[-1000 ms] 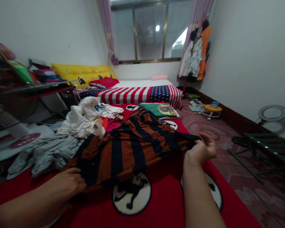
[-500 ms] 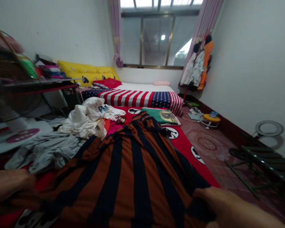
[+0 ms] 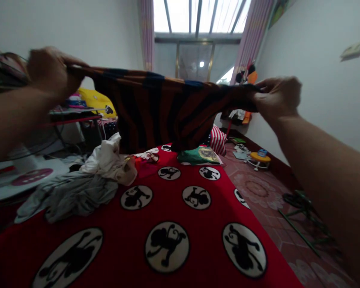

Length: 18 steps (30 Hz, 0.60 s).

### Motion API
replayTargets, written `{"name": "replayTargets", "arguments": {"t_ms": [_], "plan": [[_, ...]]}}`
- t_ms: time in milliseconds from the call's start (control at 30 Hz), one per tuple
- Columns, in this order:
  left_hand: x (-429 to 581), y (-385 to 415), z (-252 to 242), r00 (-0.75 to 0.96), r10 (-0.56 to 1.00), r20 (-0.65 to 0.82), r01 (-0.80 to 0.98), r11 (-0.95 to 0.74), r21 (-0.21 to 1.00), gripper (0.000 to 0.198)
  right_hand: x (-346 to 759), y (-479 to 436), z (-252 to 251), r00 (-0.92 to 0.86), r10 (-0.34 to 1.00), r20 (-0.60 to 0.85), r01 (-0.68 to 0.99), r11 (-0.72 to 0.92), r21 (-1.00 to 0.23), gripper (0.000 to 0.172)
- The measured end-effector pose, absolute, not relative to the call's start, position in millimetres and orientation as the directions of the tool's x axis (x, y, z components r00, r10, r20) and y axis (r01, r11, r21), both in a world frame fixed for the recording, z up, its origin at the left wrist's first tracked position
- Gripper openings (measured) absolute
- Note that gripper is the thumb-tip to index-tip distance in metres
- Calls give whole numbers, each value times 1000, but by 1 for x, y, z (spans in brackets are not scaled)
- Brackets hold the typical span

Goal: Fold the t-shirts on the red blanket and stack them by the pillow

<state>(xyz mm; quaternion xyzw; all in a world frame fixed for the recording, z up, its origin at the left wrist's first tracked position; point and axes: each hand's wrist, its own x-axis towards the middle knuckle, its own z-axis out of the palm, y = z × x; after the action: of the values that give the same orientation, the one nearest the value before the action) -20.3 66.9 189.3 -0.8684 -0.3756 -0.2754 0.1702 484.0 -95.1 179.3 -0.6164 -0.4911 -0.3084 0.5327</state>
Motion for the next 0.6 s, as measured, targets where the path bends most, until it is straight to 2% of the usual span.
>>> {"name": "replayTargets", "arguments": {"t_ms": [100, 200, 267, 300, 333, 433, 533, 600], "plan": [[-30, 50, 158, 514, 527, 677, 760, -645, -74, 52, 480, -119, 141, 249, 365, 897, 964, -8, -264, 44], [-42, 23, 116, 510, 478, 715, 729, -682, -63, 45, 478, -152, 91, 137, 536, 833, 988, -15, -153, 31], [-54, 1, 84, 601, 469, 647, 638, -770, -34, 36, 477, -180, 55, 44, 663, 747, 995, 41, -95, 28], [-61, -11, 67, 654, 501, 567, 604, -797, 6, 31, 475, -195, 36, 21, 699, 715, 993, 70, -98, 28], [-68, -23, 49, 695, 536, 480, 584, -809, 57, 28, 473, -210, 17, 8, 745, 668, 985, 110, -134, 29], [-86, -56, -3, 756, 624, 195, 577, -777, 250, 37, 461, -248, -39, 23, 947, 320, 948, 82, -309, 24], [-94, -80, -39, 756, 652, 58, 585, -713, 387, 43, 451, -271, -78, 75, 996, 40, 907, -52, -418, 21], [-98, -87, -51, 742, 671, 8, 597, -665, 449, 42, 450, -278, -90, 107, 993, -55, 856, -120, -503, 26]]}}
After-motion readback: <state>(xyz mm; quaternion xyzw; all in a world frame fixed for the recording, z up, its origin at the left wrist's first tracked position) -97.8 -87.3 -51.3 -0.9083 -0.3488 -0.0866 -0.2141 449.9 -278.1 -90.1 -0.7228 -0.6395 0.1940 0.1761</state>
